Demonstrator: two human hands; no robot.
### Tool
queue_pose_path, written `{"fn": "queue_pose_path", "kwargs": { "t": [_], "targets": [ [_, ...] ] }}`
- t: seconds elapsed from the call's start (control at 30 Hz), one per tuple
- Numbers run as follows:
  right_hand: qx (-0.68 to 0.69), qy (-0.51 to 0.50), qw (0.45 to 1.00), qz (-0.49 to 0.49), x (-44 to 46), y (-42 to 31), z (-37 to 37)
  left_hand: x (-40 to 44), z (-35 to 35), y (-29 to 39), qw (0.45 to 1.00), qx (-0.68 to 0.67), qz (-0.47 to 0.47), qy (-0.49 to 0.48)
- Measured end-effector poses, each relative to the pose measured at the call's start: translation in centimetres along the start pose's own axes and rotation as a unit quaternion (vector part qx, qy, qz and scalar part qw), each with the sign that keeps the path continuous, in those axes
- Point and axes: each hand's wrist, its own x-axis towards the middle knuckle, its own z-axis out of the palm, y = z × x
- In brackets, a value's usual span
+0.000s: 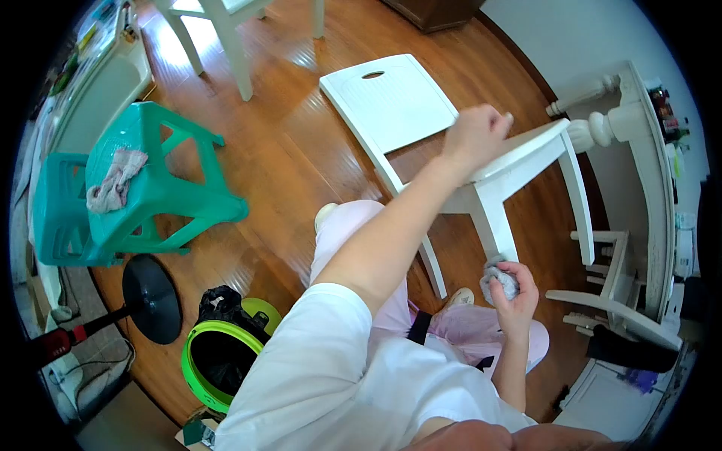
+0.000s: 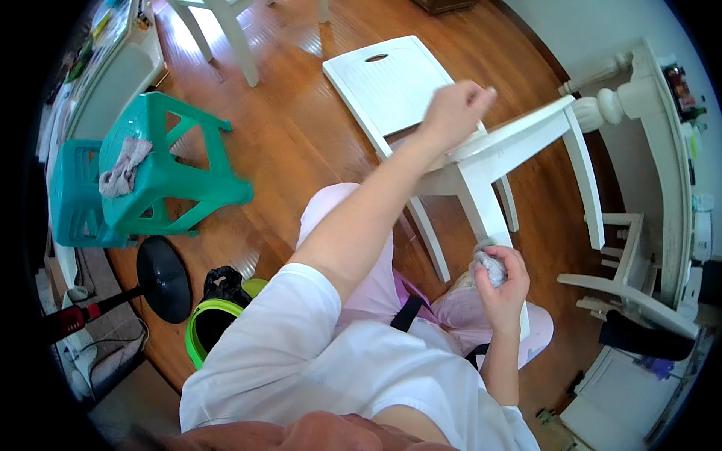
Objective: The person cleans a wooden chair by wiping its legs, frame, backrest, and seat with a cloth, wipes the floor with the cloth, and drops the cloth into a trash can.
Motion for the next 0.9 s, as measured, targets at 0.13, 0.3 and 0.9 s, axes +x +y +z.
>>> {"fn": "queue_pose_path", "kwargs": {
  "t": [0.13,0.3,0.9],
  "targets": [
    [0.090,-0.021,0.987,0.128,-1.0,1.3,-0.9,1.8,-2.4,-0.9,0.998,-0.008,-0.001,0.058],
    [-0.015,0.040,0.998,0.043,-1.2,2.3,-0.9,4.0,-5.5,-3.4,0.989,-0.059,0.036,0.134],
    [0.469,-0.023,0.796,0.382,15.0,8.1,-1.9,3.1,-11.7,-40.7,0.888,-0.068,-0.421,0.174]
  ]
}}
